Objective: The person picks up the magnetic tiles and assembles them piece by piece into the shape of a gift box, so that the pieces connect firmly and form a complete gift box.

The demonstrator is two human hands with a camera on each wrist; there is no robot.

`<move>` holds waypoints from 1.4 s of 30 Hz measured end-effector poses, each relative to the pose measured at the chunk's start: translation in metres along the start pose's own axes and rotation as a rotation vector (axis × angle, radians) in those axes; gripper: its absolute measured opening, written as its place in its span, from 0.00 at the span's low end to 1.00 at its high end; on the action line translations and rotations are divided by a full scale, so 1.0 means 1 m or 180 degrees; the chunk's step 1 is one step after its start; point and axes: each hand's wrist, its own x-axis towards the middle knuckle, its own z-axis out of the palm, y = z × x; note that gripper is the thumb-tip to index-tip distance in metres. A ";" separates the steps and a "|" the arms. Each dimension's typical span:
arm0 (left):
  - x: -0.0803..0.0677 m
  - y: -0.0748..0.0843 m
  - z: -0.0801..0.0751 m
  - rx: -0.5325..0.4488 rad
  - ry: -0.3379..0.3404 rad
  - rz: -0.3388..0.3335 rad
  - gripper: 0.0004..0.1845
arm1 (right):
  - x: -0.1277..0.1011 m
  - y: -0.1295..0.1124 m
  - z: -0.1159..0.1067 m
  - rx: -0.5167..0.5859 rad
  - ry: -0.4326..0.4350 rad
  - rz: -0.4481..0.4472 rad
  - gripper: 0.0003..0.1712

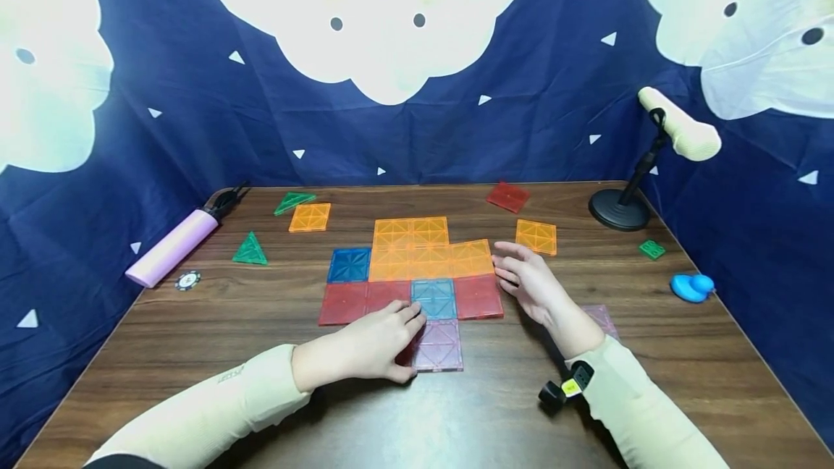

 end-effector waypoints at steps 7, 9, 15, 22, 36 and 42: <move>0.003 -0.020 -0.012 -0.1257 -0.0347 0.0106 0.32 | 0.005 0.002 0.001 -0.0084 0.0034 -0.0314 0.30; 0.002 -0.025 -0.015 -0.1630 -0.0339 0.0135 0.29 | 0.008 0.002 0.003 -0.0127 0.0018 -0.0378 0.31; -0.005 -0.027 -0.020 -0.1465 0.0246 0.0355 0.22 | 0.018 0.005 0.009 -0.0050 -0.0184 -0.0399 0.33; -0.011 -0.021 -0.020 -0.0702 0.1179 0.0632 0.14 | 0.022 0.011 0.007 0.0171 -0.0507 -0.0068 0.33; -0.013 0.001 -0.027 0.0366 0.1348 0.0066 0.14 | 0.023 0.011 0.022 -0.0267 -0.0519 0.0068 0.32; -0.014 0.006 -0.025 0.0327 0.1386 -0.0106 0.19 | 0.024 0.009 0.032 -0.0738 -0.0459 0.0020 0.34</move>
